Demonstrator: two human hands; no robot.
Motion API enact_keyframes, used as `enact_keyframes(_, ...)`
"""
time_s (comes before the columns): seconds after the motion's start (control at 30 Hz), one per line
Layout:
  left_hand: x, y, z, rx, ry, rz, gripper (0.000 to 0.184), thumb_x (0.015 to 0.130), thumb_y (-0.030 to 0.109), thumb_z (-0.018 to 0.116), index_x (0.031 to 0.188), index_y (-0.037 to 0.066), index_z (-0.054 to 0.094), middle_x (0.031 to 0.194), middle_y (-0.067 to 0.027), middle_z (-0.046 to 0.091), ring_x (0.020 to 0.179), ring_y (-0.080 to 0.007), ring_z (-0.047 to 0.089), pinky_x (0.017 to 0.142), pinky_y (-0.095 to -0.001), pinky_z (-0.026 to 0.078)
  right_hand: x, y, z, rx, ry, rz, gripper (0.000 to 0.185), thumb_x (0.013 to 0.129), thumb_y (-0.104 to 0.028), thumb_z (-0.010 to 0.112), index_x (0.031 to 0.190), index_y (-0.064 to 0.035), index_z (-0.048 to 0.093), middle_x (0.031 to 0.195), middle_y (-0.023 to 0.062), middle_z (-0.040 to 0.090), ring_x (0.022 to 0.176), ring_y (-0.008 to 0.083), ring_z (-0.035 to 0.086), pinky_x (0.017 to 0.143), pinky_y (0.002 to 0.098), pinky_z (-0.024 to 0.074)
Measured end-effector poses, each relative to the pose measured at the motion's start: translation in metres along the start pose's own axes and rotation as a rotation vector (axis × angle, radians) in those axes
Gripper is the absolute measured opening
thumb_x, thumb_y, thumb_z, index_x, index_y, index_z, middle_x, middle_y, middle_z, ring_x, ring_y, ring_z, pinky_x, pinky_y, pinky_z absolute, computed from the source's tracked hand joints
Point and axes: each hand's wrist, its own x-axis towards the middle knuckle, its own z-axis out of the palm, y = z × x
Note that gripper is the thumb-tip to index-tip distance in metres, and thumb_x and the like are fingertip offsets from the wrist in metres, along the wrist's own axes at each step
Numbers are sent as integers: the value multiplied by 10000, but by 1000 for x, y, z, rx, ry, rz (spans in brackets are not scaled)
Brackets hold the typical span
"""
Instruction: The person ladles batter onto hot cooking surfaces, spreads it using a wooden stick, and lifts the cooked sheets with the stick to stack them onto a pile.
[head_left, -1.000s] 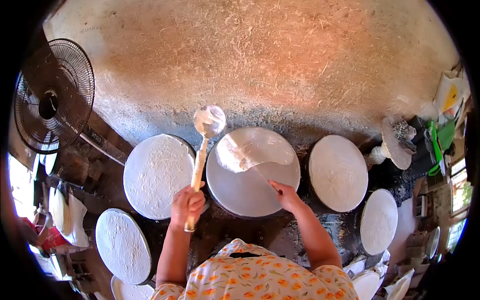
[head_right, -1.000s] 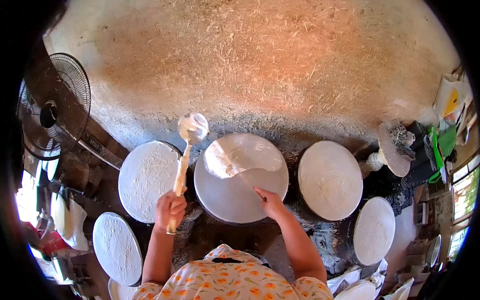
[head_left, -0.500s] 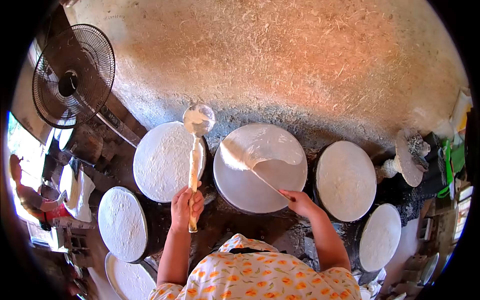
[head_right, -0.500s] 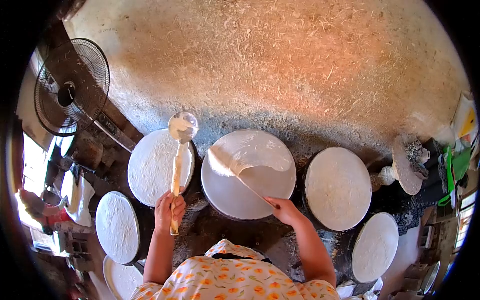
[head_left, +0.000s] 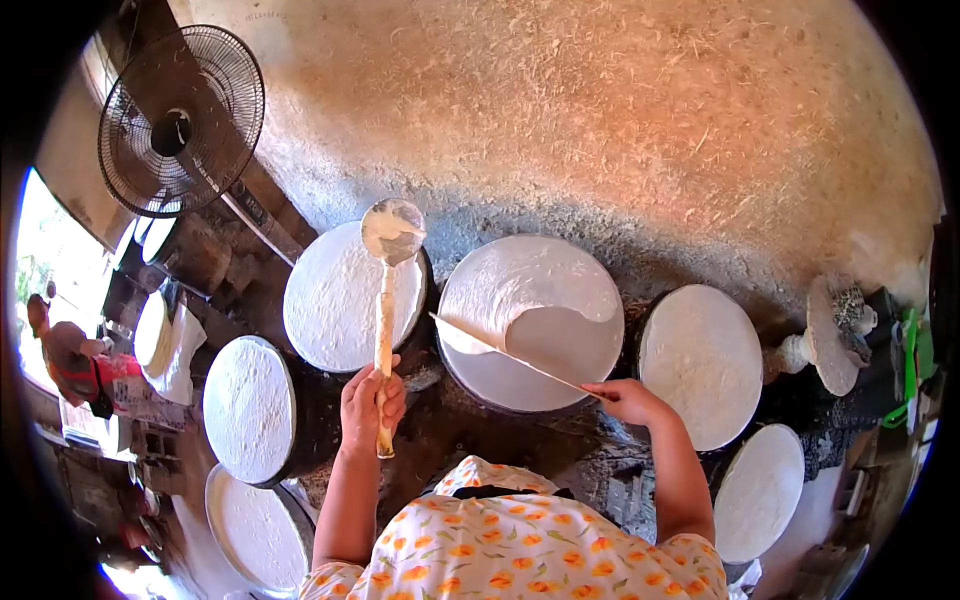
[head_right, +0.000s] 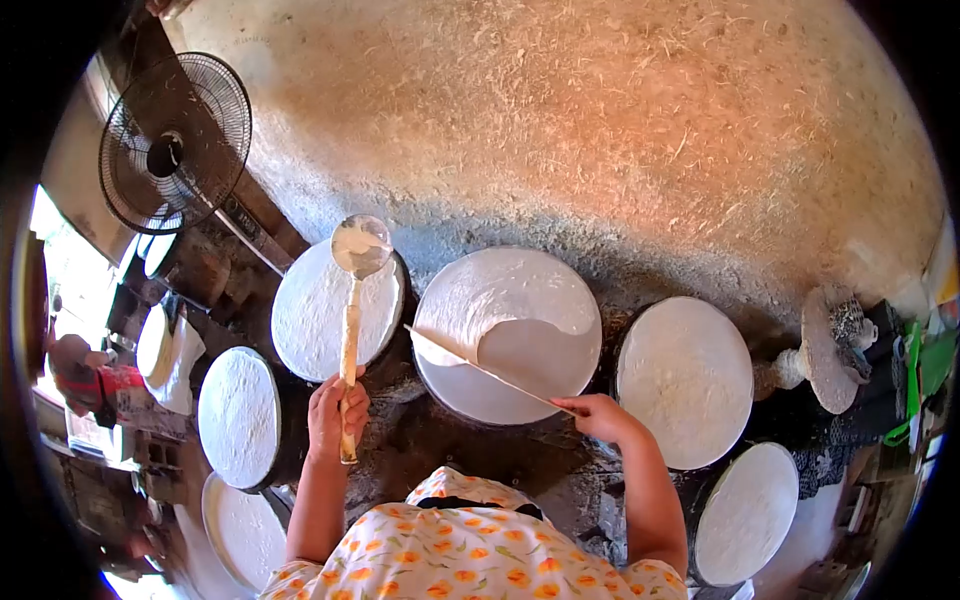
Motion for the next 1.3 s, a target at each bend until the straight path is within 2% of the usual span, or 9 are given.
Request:
enact_keyframes(0.2,-5,-11,10,12,-8,28,337,948,189,429,1155,-63,513,687,-25,425,475,-63,369,361,-173,316,38,3,9,-15,338,-25,561,734,79,490,1240,-147,581,987,91,677,822,118,579,743,239,446)
enact_keyframes(0.3,-15,-8,13,22,-1,30,333,946,186,432,1156,-61,510,677,-24,420,468,-62,363,360,-179,316,23,0,5,-12,10,-171,543,743,77,486,1238,-125,580,1050,97,668,890,108,584,805,241,452)
enact_keyframes(0.47,-35,-14,7,51,12,51,334,950,178,418,1162,-63,507,674,-22,416,463,-63,368,364,-181,331,-11,46,-16,36,-65,11,585,694,114,508,1222,-123,594,1043,96,671,904,114,590,795,241,450)
enact_keyframes(0.6,-38,-27,18,39,25,28,324,951,175,421,1152,-61,515,672,-21,418,473,-61,378,364,-183,340,26,27,15,29,261,-42,559,710,94,493,1219,-118,590,1063,132,660,901,128,599,803,236,447)
enact_keyframes(0.73,-49,-27,12,42,25,22,320,954,175,417,1150,-59,513,682,-27,433,470,-63,378,365,-187,342,-13,26,-1,-53,21,-193,561,725,88,481,1228,-137,587,1118,113,652,959,139,608,840,251,449)
enact_keyframes(0.83,-63,-26,11,86,54,22,324,954,179,414,1153,-57,511,685,-29,438,467,-63,379,366,-183,333,-46,42,-17,-64,-116,42,549,743,87,485,1233,-138,586,1156,121,638,1008,174,609,866,252,439)
enact_keyframes(1.0,-60,-32,14,73,26,-39,321,946,173,423,1151,-56,515,683,-32,439,467,-65,374,364,-181,327,-7,62,38,253,408,-182,506,746,111,465,1196,-72,603,1174,98,632,1113,173,574,938,268,424)
enact_keyframes(1.13,-53,-26,7,49,-40,-72,319,947,184,443,1152,-47,520,683,-28,434,480,-64,377,364,-178,329,-76,33,36,-5,72,53,470,756,59,510,1189,-91,612,1063,136,670,915,147,635,831,245,467)
enact_keyframes(1.3,-48,-12,-20,97,-163,-90,334,954,196,438,1169,-51,507,687,-22,423,488,-67,387,365,-178,333,-114,63,107,145,359,-35,445,762,29,518,1168,-114,630,1034,147,667,843,143,635,783,261,486)
